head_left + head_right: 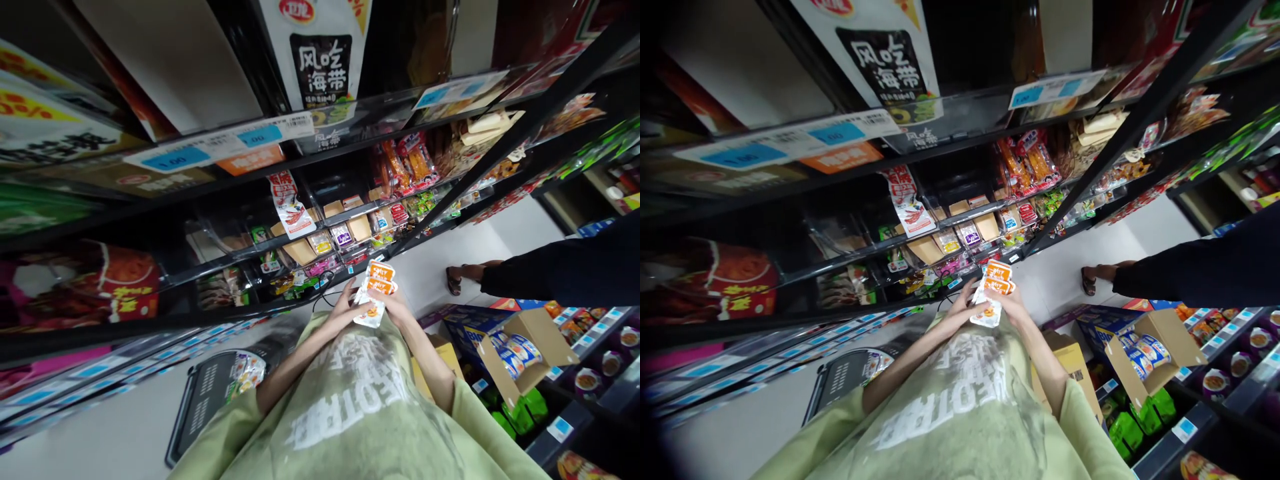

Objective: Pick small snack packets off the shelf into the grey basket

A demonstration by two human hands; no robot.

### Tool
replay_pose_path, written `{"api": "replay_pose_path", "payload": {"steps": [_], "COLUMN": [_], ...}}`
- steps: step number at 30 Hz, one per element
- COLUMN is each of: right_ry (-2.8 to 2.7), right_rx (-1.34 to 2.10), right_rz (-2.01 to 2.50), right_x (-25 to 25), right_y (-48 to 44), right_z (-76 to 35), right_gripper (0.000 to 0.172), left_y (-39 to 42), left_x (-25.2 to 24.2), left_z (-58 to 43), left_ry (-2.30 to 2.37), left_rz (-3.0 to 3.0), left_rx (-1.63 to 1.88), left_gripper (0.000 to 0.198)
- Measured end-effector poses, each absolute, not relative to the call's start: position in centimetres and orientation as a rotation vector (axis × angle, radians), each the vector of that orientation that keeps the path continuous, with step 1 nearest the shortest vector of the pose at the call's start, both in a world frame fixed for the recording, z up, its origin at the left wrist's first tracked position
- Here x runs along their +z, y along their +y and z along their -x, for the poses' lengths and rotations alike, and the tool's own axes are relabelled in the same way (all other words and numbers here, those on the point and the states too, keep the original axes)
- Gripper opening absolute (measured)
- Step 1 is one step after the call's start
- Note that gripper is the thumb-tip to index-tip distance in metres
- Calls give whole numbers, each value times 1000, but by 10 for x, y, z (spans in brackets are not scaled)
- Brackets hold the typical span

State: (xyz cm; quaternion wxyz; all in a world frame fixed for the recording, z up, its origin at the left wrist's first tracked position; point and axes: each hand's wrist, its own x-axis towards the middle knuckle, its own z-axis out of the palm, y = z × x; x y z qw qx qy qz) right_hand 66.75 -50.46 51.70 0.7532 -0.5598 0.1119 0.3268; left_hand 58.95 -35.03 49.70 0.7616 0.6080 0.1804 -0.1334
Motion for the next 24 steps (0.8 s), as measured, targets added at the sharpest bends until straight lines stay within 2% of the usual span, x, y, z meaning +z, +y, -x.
{"api": "replay_pose_path", "payload": {"steps": [4, 7, 10, 15, 24], "right_ry": [125, -22, -101, -54, 140], "right_rx": [696, 737, 777, 735, 730], "right_rz": [1210, 1261, 1291, 1312, 1201], "right_x": [500, 488, 481, 482, 502], "right_y": [-495, -492, -494, -497, -482], "right_z": [-705, -731, -746, -739, -675], "right_gripper": [50, 63, 67, 59, 49], "left_y": [-350, -346, -347, -350, -326], "left_x": [478, 462, 450, 444, 485], "left_z": [-614, -634, -647, -649, -625], "left_ry": [378, 407, 419, 388, 227], "left_rz": [-1218, -1387, -1493, -1531, -1523], "left_rx": [-366, -273, -209, -151, -272], "left_gripper": [79, 74, 73, 82, 69]}}
